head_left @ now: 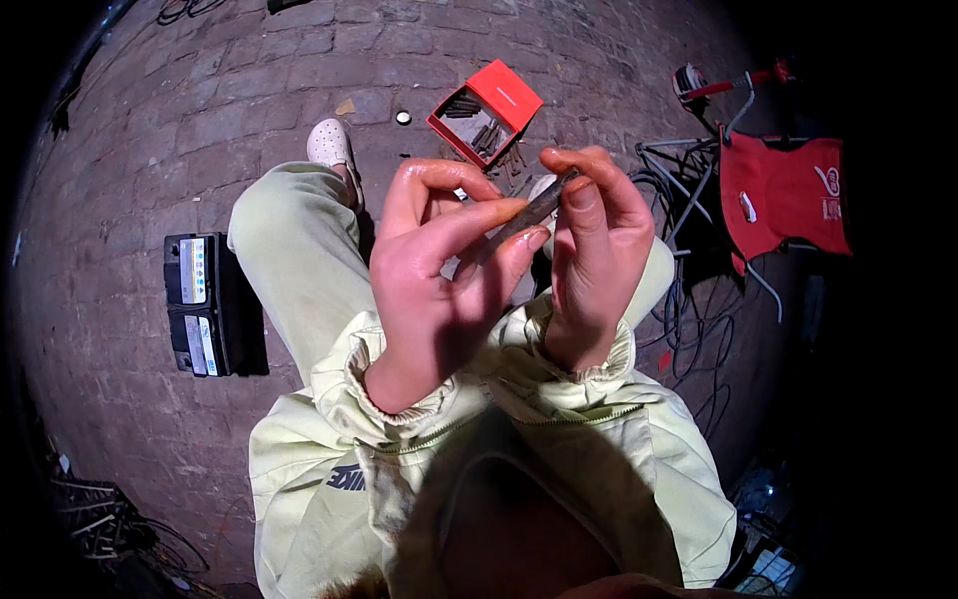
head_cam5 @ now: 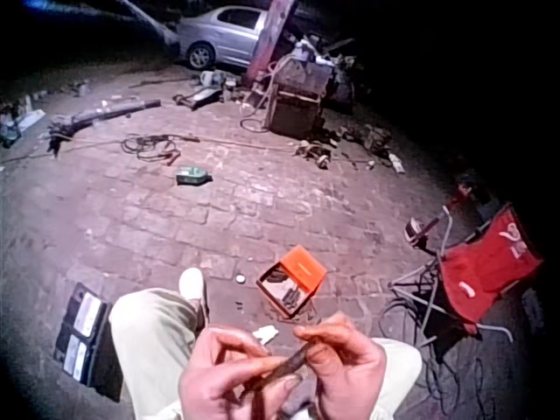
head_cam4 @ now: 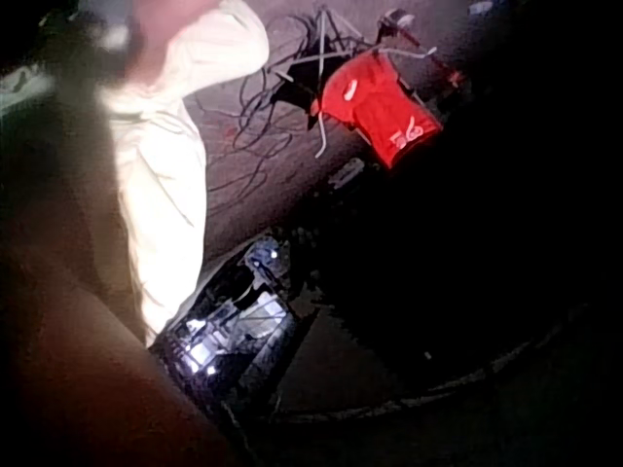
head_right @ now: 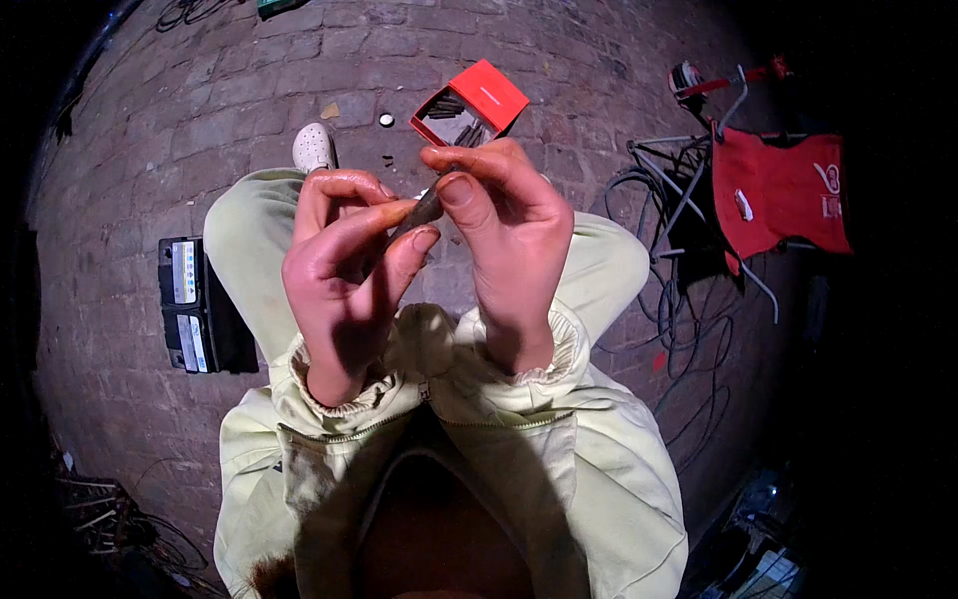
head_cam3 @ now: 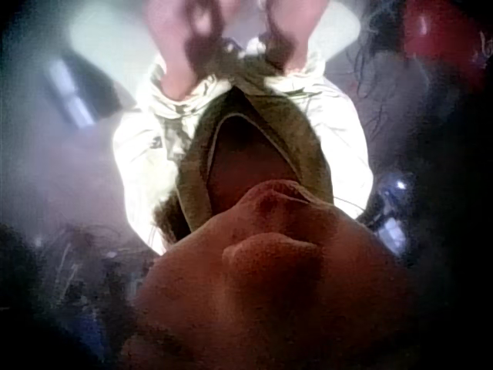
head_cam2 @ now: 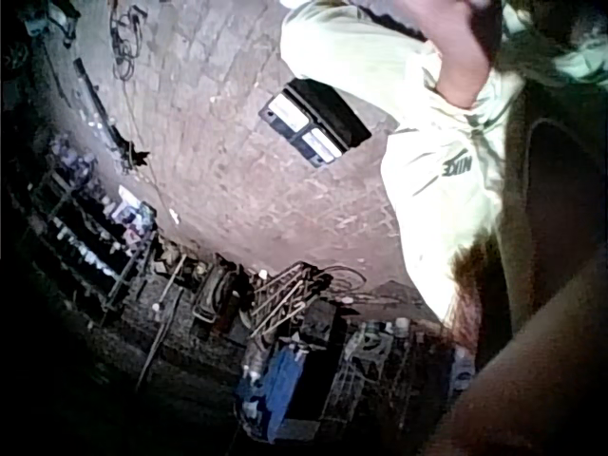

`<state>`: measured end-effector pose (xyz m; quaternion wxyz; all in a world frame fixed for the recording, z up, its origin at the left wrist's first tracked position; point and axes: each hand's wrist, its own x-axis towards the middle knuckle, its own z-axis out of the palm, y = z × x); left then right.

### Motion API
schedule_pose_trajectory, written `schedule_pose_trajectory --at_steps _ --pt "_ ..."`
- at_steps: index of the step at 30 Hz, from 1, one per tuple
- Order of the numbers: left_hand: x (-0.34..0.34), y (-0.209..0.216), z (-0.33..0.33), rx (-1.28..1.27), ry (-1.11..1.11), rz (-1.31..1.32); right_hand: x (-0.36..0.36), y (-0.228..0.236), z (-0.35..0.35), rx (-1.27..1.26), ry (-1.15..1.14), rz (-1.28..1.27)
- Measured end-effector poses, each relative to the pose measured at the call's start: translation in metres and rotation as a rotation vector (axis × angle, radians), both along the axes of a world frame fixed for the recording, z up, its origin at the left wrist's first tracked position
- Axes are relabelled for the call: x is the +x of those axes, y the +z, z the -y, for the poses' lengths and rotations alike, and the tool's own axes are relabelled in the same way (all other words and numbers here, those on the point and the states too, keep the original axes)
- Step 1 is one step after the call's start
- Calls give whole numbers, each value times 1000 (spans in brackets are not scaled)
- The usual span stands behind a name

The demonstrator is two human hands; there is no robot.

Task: The person sits on a brick floor and cleans small metal rods by hand. They pick up rods from a red box, rub them between their fingers to remove residue, and place them back into the box.

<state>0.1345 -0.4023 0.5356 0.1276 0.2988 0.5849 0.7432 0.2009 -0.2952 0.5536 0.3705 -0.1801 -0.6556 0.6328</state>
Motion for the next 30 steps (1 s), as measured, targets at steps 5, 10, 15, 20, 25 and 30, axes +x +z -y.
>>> schedule_pose_trajectory --at_steps 5,10,15,20,25,30 --pt "0 2 1 -43 30 -63 -2 2 0 -124 -3 -107" --pt "1 5 -1 -61 93 -75 0 3 -1 100 -35 18" --pt "0 5 0 -42 104 -49 -1 2 2 -73 -15 -27" --pt "-1 8 2 -91 115 -120 -2 3 1 -60 4 -54" --pt "-4 4 3 -43 86 -124 0 -2 -6 -182 121 -99" --pt "-6 4 7 -46 24 -74 2 -7 -13 -80 155 -103"
